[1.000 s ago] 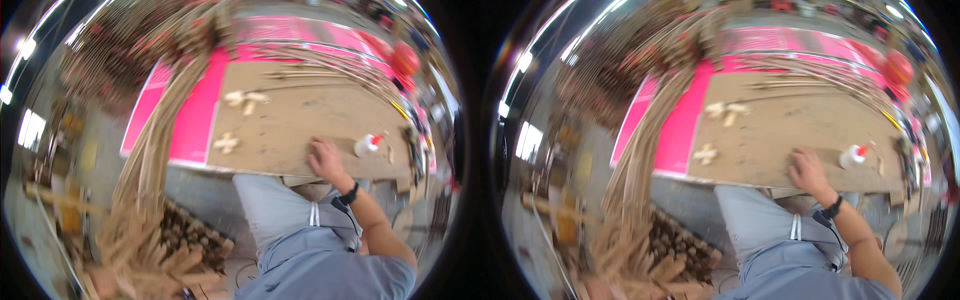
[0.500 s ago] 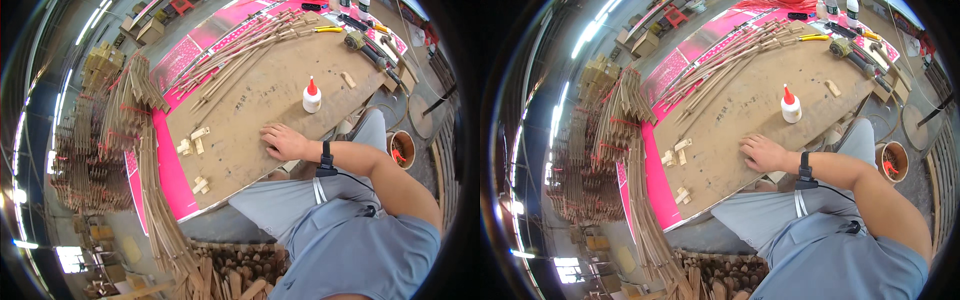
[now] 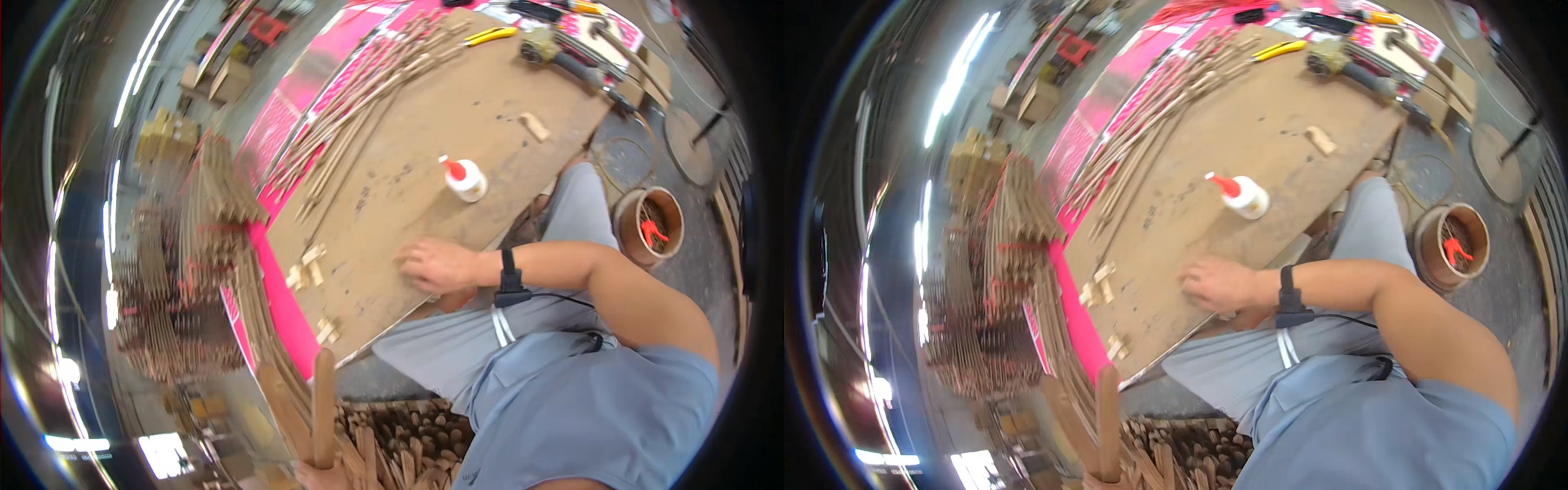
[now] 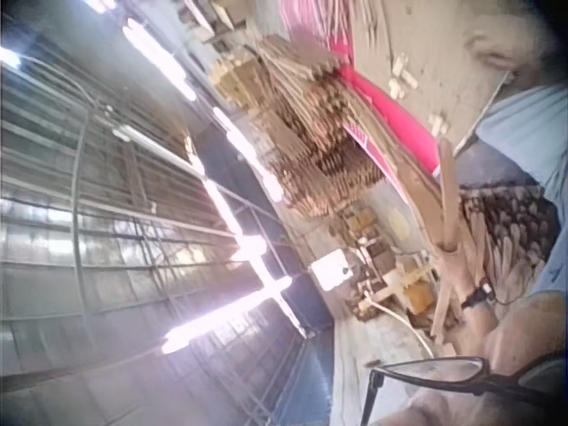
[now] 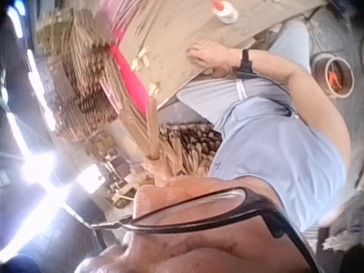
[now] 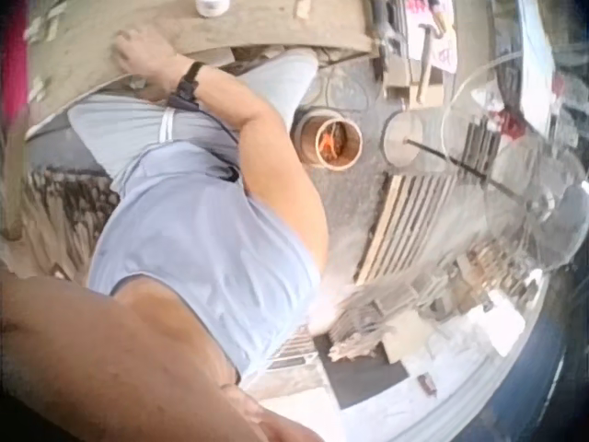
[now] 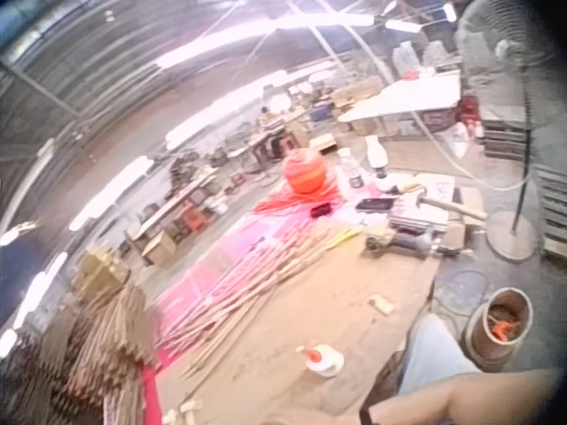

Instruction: Assembling and gluing bamboo or wood components of a furniture piece at a workbench.

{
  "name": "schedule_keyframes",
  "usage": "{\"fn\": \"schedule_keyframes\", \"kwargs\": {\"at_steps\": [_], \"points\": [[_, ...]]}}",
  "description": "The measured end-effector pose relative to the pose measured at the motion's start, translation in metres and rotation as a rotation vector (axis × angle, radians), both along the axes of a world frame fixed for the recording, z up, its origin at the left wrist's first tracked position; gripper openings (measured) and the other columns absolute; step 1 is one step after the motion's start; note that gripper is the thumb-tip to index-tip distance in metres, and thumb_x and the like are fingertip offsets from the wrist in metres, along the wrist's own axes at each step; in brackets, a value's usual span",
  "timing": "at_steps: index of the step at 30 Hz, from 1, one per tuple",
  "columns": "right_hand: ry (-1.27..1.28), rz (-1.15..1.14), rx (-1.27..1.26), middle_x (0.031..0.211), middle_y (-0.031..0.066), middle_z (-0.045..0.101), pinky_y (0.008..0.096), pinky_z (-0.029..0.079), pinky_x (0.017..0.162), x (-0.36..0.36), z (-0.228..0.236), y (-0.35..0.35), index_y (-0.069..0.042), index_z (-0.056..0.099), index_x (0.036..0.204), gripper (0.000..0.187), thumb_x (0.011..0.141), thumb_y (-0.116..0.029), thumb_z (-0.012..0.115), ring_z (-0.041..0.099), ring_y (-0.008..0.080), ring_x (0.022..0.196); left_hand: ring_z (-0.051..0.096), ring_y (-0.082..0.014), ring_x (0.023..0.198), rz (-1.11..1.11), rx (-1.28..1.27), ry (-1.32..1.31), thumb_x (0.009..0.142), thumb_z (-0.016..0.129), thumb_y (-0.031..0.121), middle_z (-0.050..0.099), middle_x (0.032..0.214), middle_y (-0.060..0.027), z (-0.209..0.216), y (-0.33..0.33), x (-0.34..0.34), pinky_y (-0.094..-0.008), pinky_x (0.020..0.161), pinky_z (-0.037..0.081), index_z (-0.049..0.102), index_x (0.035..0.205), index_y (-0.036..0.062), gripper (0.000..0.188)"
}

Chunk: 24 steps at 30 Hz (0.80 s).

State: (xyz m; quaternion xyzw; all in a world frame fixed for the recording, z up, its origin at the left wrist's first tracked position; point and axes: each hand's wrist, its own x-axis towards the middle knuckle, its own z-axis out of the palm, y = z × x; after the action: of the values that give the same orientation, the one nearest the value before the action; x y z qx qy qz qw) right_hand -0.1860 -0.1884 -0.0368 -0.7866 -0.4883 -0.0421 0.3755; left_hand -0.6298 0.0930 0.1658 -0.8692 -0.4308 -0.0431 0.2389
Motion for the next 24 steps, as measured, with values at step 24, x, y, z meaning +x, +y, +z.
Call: {"fn": "schedule_keyframes", "kwargs": {"at_steps": [24], "points": [[0.08,-0.302,0.242,0.102,0.0145,0.066,0.0447,0.052,0.088,0.041,0.006,-0.141,-0.006,0.061,0.112,0.056,0.073,-0.04,0.082,0.065,0.0363,0.098,0.067,-0.046,0.116,-0.86,-0.689,0.176,0.072,0.084,0.033,0.07,0.122,-0.0299,-0.085,-0.163,0.509,-0.0515,0.096,0.055,0.052,0.146,-0.0008,0.088]]}}
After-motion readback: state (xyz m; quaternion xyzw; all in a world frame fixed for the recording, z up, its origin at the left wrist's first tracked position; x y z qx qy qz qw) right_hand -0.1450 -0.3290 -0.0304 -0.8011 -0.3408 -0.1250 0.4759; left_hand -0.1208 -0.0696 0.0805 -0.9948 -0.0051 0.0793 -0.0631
